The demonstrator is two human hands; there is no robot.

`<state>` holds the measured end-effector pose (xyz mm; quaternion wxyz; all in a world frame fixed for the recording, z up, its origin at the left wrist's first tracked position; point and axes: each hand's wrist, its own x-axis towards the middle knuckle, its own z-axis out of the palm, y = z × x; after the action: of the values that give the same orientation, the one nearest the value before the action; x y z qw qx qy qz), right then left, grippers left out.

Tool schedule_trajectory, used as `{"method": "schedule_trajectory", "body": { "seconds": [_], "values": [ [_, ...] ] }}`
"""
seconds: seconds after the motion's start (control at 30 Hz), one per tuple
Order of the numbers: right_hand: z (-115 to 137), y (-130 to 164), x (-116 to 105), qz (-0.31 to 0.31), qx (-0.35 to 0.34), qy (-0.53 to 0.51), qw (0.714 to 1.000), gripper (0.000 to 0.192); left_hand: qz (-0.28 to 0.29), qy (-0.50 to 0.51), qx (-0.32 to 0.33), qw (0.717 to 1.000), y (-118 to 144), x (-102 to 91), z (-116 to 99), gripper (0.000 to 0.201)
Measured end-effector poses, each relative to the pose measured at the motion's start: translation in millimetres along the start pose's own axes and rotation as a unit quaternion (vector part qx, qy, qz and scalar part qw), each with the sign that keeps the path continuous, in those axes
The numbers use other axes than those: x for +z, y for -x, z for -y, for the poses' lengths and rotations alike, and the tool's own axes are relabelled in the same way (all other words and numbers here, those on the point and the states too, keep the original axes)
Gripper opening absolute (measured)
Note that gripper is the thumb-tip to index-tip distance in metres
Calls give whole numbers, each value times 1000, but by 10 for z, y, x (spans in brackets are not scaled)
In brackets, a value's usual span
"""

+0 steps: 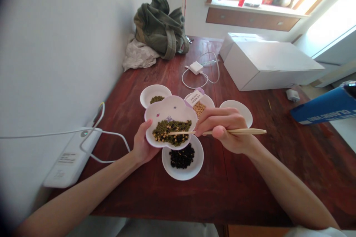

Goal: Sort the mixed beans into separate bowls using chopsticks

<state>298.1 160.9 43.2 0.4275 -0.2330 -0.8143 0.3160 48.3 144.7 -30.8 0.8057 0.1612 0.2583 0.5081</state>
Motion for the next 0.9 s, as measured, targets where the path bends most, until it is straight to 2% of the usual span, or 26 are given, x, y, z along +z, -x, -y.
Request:
{"method": "schedule_trajectory", "body": {
  "seconds": [0.4,0.57,0.77,0.9],
  "values": [
    [7,-22,-22,-19,-34,14,999,53,3,6,-11,1000,-11,16,23,49],
    [-15,-5,-34,-15,-33,8,999,52,1,1,-15,1000,-5,22,12,49],
    [-25,-1,-33,-20,-38,11,999,54,-12,-12,17,1000,-14,3,40,46],
    [-10,-13,-25,-3,-26,13,1000,52,-4,-14,8,1000,-19,-6,43,47]
  ]
}}
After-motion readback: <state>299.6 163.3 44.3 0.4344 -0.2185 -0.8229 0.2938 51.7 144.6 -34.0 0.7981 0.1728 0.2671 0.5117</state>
